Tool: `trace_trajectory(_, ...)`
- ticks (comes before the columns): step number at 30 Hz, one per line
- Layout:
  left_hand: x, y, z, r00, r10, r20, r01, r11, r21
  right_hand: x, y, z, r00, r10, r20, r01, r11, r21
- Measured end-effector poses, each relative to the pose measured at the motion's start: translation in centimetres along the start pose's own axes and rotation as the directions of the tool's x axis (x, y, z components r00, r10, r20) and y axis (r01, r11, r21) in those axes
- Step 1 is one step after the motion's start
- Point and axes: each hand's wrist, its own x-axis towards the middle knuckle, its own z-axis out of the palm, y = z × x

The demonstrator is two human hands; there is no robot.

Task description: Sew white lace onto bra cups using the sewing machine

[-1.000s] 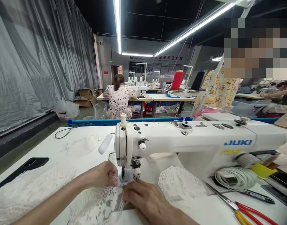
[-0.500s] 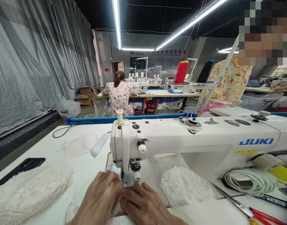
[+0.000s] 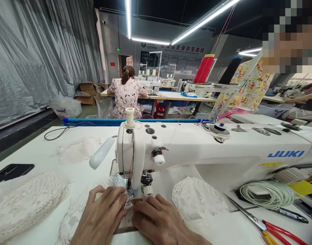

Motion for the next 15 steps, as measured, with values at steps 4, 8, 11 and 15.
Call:
trace_trajectory(4,0.4,0.1,-0.7,0.996,0.079,0.030,-0.082,0.991,0.107,0.0,0.0,-0.2,0.998,-0.044,-0.037,0.044,0.999,-0.002)
trace_trajectory(8,0.3,0.0,-1.2,0.987,0.086,0.138,-0.109,0.979,0.175,0.1,-0.2,-0.4,0.997,-0.042,-0.066,0.043,0.999,0.005)
trace_trajectory(11,0.0,0.0,-1.0,0.980,0.079,0.184,-0.114,0.976,0.186,0.2,-0.3,-0.2,0.994,-0.040,-0.099,0.040,0.999,0.003)
trace_trajectory(15,-0.3,0.3,0.0,0.995,0.038,0.092,-0.051,0.989,0.138,0.3,-0.2,0.2,0.990,-0.053,-0.130,0.050,0.998,-0.029)
